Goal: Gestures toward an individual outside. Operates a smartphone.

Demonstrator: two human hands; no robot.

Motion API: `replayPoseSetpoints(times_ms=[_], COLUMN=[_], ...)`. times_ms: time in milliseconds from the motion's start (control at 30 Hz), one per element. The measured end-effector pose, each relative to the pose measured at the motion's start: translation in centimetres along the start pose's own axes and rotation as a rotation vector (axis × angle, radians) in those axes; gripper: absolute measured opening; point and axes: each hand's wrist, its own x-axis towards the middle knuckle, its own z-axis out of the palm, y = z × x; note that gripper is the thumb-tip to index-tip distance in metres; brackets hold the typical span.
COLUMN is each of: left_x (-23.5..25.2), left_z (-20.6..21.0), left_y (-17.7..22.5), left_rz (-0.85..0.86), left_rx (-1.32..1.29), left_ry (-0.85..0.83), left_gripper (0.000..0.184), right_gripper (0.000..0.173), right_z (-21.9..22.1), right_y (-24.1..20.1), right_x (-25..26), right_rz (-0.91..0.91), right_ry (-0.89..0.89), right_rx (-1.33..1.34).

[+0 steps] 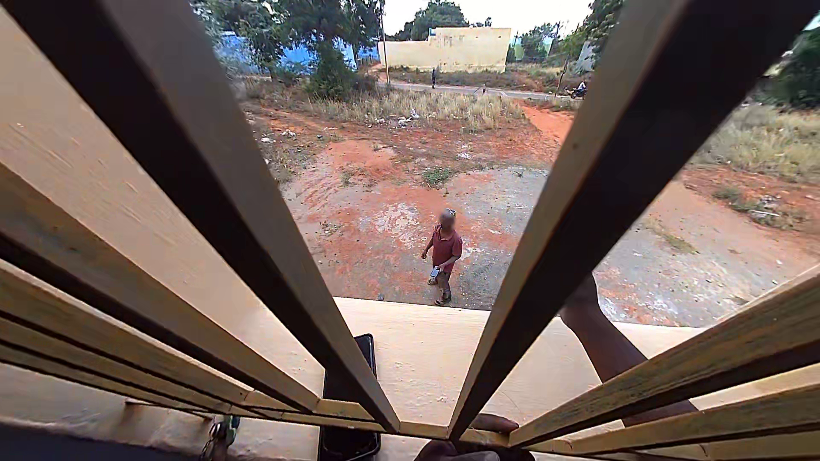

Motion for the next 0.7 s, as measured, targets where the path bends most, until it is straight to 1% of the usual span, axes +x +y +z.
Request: replayPoseSetpoints(times_ms=[33,67,100,133,233,300,367,400,467,567,700], left_x=[0.2,0.2,0.1,-0.2,0.0,-0.1,0.1,0.1,0.2,0.0,0.0], left_z=[-0.3,-0.4,-0.5,-0.4,-0.2,-0.1,-0.2,-0.3,-0.2,0.4,0.1], left_y=[0.1,0.0,-0.2,-0.5,-0.7,-0.8,-0.7,-0.6,-0.5,-0.3,-0.1], left_rz=[-0.016,-0.032,-0.047,-0.061,-0.069,-0.056,-0.034,-0.031,-0.04,-0.048,-0.058], left_rx=[-0.008,-0.011,-0.018,-0.029,-0.033,-0.016,0.0,0.003,-0.005,-0.015,-0.019], left_ry=[-0.028,-0.047,-0.053,-0.054,-0.065,-0.064,-0.049,-0.044,-0.043,-0.03,-0.045], left_gripper=[0.038,0.039,0.039,0.039,0.038,0.037,0.037,0.037,0.037,0.037,0.038], right_gripper=[0.04,0.06,0.073,0.08,0.083,0.091,0.103,0.105,0.104,0.089,0.084], right_z=[-0.4,-0.6,-0.9,-1.1,-1.7,-2.1,-2.0,-1.9,-1.7,0.1,0.8], right_y=[0.9,1.0,1.0,1.2,1.5,1.9,1.8,1.4,0.2,-3.4,-3.9], right_x=[1.1,1.4,1.3,1.2,1.2,1.3,1.3,1.2,0.6,-2.9,-3.9], right_rz=[0.064,0.129,0.206,0.267,0.367,0.443,0.435,0.396,0.354,0.437,0.46], right_ry=[0.022,0.018,0.006,0.007,0.04,0.04,0.032,0.031,0.035,0.085,0.086], right_rx=[0.143,0.185,0.226,0.241,0.179,0.147,0.209,0.275,0.339,0.232,0.098])
